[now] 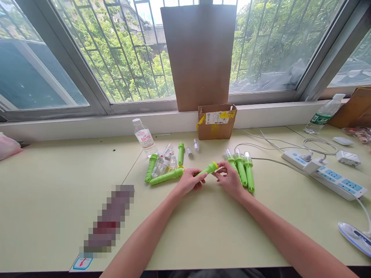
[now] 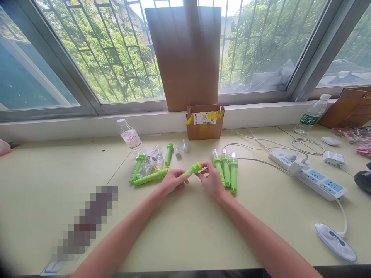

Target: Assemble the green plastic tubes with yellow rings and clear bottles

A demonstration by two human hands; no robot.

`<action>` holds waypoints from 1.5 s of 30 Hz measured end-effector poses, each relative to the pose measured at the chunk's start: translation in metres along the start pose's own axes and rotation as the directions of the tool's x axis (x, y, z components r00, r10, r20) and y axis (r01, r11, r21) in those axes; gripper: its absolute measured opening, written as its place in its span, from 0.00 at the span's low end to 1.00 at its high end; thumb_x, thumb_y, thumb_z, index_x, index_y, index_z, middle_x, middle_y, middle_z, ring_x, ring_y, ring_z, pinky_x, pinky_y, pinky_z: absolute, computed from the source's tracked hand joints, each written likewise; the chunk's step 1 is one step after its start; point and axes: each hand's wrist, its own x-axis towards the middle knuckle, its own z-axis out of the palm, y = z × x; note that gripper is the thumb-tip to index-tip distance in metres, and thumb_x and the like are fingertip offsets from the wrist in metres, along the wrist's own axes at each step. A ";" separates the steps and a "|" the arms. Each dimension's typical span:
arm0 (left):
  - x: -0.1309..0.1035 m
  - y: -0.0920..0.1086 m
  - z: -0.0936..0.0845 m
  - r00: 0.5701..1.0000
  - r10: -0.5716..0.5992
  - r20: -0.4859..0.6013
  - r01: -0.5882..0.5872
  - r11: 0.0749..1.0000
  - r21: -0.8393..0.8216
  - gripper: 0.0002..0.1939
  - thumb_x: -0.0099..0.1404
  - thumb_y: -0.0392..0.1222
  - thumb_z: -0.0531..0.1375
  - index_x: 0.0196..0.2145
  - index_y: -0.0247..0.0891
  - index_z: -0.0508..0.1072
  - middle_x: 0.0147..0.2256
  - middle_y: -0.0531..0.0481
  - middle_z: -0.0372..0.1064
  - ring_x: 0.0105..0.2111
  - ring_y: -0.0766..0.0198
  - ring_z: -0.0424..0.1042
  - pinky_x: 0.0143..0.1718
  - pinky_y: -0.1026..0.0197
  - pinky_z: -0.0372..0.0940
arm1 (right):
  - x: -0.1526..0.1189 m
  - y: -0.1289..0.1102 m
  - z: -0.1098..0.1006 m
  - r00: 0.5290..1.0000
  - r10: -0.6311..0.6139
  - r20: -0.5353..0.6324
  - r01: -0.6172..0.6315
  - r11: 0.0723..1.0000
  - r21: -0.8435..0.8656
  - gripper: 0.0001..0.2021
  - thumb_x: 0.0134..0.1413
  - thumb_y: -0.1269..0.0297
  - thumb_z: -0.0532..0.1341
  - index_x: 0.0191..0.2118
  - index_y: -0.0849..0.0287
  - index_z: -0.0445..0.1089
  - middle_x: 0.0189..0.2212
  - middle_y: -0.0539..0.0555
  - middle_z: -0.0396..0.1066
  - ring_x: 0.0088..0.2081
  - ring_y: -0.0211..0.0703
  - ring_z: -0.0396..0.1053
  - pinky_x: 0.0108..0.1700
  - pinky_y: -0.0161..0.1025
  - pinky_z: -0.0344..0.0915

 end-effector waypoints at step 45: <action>-0.002 0.004 -0.003 0.995 -0.035 0.098 0.029 0.998 0.056 0.23 0.58 0.60 0.57 0.27 0.34 0.69 0.24 0.50 0.69 0.19 0.70 0.66 0.18 0.69 0.58 | 0.001 -0.001 -0.001 0.996 -0.075 0.037 0.077 0.995 -0.066 0.18 0.48 0.48 0.62 0.33 0.55 0.58 0.42 0.57 0.71 0.35 0.48 0.74 0.23 0.38 0.70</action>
